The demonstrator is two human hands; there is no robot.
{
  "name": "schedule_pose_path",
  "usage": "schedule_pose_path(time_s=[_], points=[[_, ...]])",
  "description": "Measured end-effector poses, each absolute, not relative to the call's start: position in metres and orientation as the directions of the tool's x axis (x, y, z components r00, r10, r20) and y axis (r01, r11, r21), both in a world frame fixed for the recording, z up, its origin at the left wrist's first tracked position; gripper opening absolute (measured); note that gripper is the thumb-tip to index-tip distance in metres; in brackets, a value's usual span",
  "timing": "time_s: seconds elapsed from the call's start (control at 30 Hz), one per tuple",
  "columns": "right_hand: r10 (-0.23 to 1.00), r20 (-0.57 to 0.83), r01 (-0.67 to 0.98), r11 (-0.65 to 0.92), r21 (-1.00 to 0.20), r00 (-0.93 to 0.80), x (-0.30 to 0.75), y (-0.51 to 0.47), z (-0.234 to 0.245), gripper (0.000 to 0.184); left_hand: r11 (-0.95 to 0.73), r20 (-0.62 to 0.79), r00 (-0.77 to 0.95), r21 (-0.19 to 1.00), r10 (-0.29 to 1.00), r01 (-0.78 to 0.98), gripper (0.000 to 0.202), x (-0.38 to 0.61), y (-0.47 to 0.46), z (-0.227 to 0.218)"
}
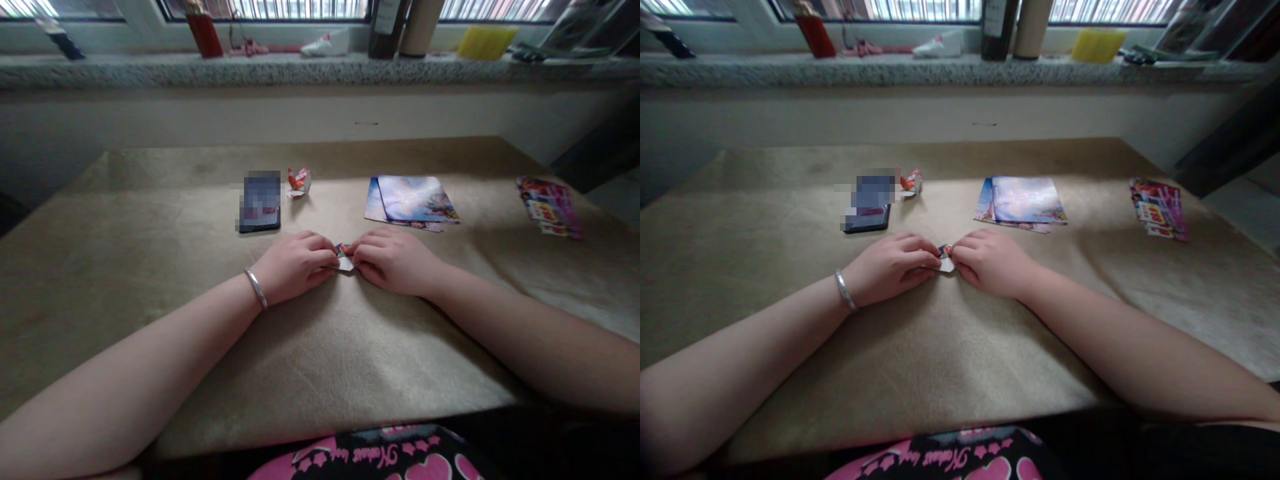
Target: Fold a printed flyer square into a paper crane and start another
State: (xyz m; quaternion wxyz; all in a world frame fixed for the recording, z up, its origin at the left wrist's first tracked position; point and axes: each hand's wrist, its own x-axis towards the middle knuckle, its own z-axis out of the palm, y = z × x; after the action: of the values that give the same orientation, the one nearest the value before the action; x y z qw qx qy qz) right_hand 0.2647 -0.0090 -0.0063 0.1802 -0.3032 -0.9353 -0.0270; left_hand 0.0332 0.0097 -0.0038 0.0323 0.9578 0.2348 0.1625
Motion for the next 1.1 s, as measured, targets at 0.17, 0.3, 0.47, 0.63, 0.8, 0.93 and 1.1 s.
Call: schedule_pose_path(time_s=[0.17, 0.3, 0.47, 0.63, 0.8, 0.93, 1.1], points=[[0.503, 0.369, 0.532, 0.847, -0.028, -0.781, 0.269, -0.0085, -0.0065, 0.02, -0.89, 0.32, 0.835, 0.061, 0.447, 0.453, 0.021, 0.0329, 0.009, -0.0053], [0.536, 0.369, 0.549, 0.832, -0.079, -0.759, 0.2647, -0.0089, -0.0083, 0.021, -0.884, 0.329, 0.836, -0.011, 0.439, 0.468, 0.024, 0.034, 0.0077, -0.0049], [0.584, 0.359, 0.583, 0.803, -0.123, -0.728, 0.2599, -0.012, -0.0073, 0.022, -0.879, 0.326, 0.839, -0.046, 0.436, 0.474, 0.024, 0.0342, 0.0068, -0.0026], [0.562, 0.356, 0.565, 0.818, -0.106, -0.746, 0.2625, -0.0113, -0.0058, 0.023, -0.864, 0.294, 0.846, -0.108, 0.445, 0.492, 0.023, 0.0352, 0.0045, 0.0004], [0.536, 0.349, 0.555, 0.83, -0.054, -0.768, 0.265, -0.0086, -0.0062, 0.026, -0.853, 0.275, 0.839, -0.103, 0.469, 0.511, 0.025, 0.0361, 0.0044, 0.0003], [0.546, 0.341, 0.564, 0.824, -0.053, -0.766, 0.2642, -0.0086, -0.0064, 0.026, -0.846, 0.258, 0.841, -0.126, 0.476, 0.518, 0.027, 0.0362, 0.0051, 0.0001], [0.542, 0.35, 0.555, 0.829, -0.069, -0.764, 0.2651, -0.0097, -0.0075, 0.025, -0.858, 0.263, 0.856, -0.148, 0.445, 0.491, 0.024, 0.0354, 0.0055, -0.0003]])
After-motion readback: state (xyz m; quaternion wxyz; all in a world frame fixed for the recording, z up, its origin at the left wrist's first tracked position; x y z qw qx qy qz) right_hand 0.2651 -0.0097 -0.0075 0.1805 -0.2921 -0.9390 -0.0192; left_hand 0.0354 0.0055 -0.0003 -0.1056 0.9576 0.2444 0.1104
